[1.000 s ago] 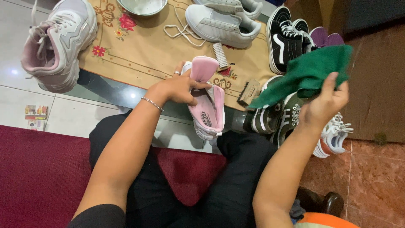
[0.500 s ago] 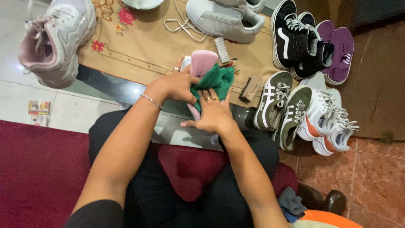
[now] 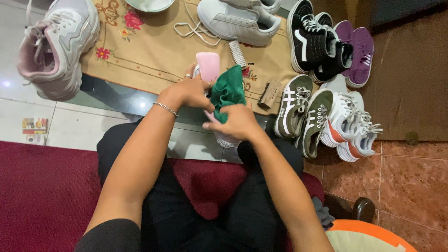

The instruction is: The person cleans the inside of a white sneaker with a pink insole using a green cloth and a small brush. They wipe the interior surfaces, remove the insole to clean it separately, and then place it back inside the shoe.

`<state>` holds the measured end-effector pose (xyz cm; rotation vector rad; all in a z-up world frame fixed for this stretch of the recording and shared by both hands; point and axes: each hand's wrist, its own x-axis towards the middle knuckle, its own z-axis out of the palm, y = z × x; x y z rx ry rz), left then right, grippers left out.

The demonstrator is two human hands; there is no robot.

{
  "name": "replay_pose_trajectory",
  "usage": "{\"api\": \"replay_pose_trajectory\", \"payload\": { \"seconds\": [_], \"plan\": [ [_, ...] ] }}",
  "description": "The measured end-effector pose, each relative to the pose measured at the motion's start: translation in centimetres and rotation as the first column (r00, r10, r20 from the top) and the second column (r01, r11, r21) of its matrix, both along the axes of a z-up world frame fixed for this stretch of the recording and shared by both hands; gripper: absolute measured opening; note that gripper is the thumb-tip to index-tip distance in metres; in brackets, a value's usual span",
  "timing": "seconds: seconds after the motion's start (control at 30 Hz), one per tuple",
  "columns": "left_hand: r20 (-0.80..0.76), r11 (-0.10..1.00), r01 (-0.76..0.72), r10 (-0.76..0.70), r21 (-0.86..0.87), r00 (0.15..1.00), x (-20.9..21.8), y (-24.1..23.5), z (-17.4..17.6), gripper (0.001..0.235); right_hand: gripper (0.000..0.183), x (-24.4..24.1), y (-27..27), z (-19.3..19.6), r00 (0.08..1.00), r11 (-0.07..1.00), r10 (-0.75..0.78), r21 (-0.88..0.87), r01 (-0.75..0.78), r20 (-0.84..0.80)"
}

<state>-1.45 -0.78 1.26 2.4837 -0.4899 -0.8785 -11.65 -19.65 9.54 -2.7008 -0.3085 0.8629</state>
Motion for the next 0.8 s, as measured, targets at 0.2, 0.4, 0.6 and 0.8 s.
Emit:
{"api": "replay_pose_trajectory", "payload": {
  "seconds": [0.2, 0.4, 0.6, 0.8],
  "plan": [
    [-0.006, 0.997, 0.061, -0.061, -0.055, 0.998, 0.2, -0.3, -1.3, 0.121, 0.048, 2.4, -12.2, -1.5, 0.373, -0.428, -0.804, 0.886, 0.178, -0.463],
    [-0.025, 0.961, 0.243, -0.248, -0.135, 0.968, -0.2, 0.4, 3.2, 0.119, 0.048, 3.6, -19.5, 7.5, 0.358, -0.157, -0.93, 0.968, -0.196, -0.079],
    [0.05, 0.972, 0.186, -0.18, -0.141, 0.982, -0.3, 0.8, 3.5, 0.107, 0.03, 11.8, -23.9, 1.9, 0.381, 0.063, -0.912, 0.971, -0.233, 0.15],
    [0.315, 0.893, 0.236, -0.113, -0.384, 0.942, 0.4, 1.0, 2.2, 0.096, 0.056, 10.6, -22.2, -4.3, 0.457, 0.332, -0.86, 0.929, 0.164, 0.227]
  ]
}}
